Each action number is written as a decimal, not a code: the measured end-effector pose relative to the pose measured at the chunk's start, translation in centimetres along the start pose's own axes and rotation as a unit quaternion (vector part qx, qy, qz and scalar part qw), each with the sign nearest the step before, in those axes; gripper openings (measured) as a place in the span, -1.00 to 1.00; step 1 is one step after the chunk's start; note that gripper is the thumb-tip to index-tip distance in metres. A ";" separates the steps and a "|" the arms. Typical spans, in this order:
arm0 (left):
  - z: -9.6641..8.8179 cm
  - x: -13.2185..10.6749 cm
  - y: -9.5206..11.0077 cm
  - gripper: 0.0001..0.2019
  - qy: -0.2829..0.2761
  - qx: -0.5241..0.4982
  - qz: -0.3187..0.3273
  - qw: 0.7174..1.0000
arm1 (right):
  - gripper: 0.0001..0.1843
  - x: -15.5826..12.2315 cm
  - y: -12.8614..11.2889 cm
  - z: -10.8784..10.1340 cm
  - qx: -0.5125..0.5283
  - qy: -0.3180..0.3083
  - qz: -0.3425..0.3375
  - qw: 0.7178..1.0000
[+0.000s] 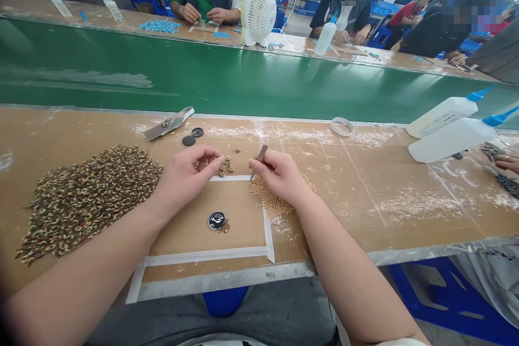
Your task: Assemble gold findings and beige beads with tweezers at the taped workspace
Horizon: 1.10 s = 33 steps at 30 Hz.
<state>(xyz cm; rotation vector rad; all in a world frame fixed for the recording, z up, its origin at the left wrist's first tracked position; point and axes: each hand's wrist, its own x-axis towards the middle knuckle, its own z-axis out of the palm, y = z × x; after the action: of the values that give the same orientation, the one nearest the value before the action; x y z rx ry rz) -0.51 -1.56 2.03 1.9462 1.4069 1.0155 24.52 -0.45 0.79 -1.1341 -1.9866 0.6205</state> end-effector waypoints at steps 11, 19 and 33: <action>0.4 -0.3 0.2 -0.81 -0.030 0.000 -0.010 0.999 | -0.75 0.0 -0.5 0.2 -0.003 -0.045 -0.023 0.999; 0.6 0.0 0.0 -0.83 -0.055 -0.052 -0.038 0.996 | -0.74 -0.1 -0.3 0.5 0.006 -0.044 -0.028 0.999; 1.5 -0.6 0.2 -0.67 -0.260 -0.417 -0.252 0.834 | -0.69 -0.5 -1.3 1.3 0.257 0.109 0.038 0.959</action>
<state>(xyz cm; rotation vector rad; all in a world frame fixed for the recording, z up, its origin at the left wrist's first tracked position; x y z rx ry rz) 0.75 -2.15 1.13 0.9977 0.8529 0.6036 22.95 -1.57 0.75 -0.9093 -1.4792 0.9426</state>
